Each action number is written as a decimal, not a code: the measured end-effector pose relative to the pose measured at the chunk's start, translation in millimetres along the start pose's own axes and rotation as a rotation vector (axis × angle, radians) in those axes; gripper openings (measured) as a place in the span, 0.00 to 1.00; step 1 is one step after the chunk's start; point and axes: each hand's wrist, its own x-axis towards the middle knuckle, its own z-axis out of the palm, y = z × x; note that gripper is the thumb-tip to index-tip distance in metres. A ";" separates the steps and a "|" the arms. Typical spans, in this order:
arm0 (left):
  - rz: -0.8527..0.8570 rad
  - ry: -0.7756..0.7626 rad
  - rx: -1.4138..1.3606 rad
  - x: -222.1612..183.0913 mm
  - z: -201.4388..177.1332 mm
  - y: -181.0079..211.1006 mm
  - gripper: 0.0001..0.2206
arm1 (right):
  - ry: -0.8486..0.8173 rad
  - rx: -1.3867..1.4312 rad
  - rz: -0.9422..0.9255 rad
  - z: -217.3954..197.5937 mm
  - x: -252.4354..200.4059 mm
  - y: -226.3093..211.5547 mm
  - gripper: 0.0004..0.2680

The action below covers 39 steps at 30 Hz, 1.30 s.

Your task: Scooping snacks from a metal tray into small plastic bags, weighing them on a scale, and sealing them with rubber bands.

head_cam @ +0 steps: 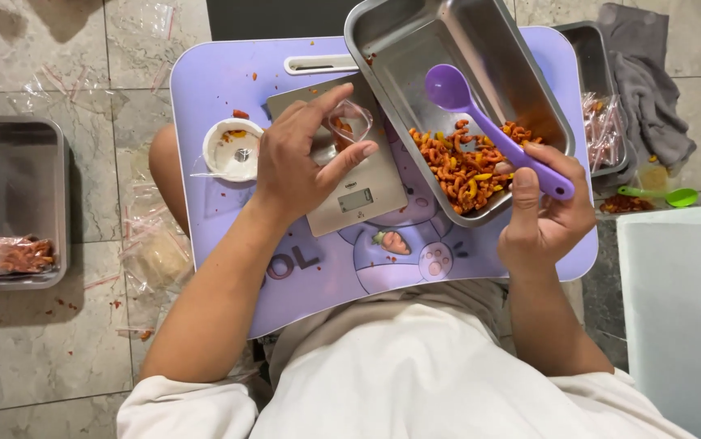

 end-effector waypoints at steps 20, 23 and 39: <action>0.000 -0.057 0.086 -1.0 16.5 1.4 0.31 | 0.155 0.161 0.199 -15.0 -14.0 14.2 0.10; 0.009 -0.053 0.098 1.3 16.7 1.7 0.31 | 0.122 0.041 0.092 -11.1 -6.9 8.0 0.08; 0.070 -0.109 0.081 3.5 5.7 7.1 0.33 | 0.043 -0.023 0.175 -2.8 -7.0 -3.9 0.07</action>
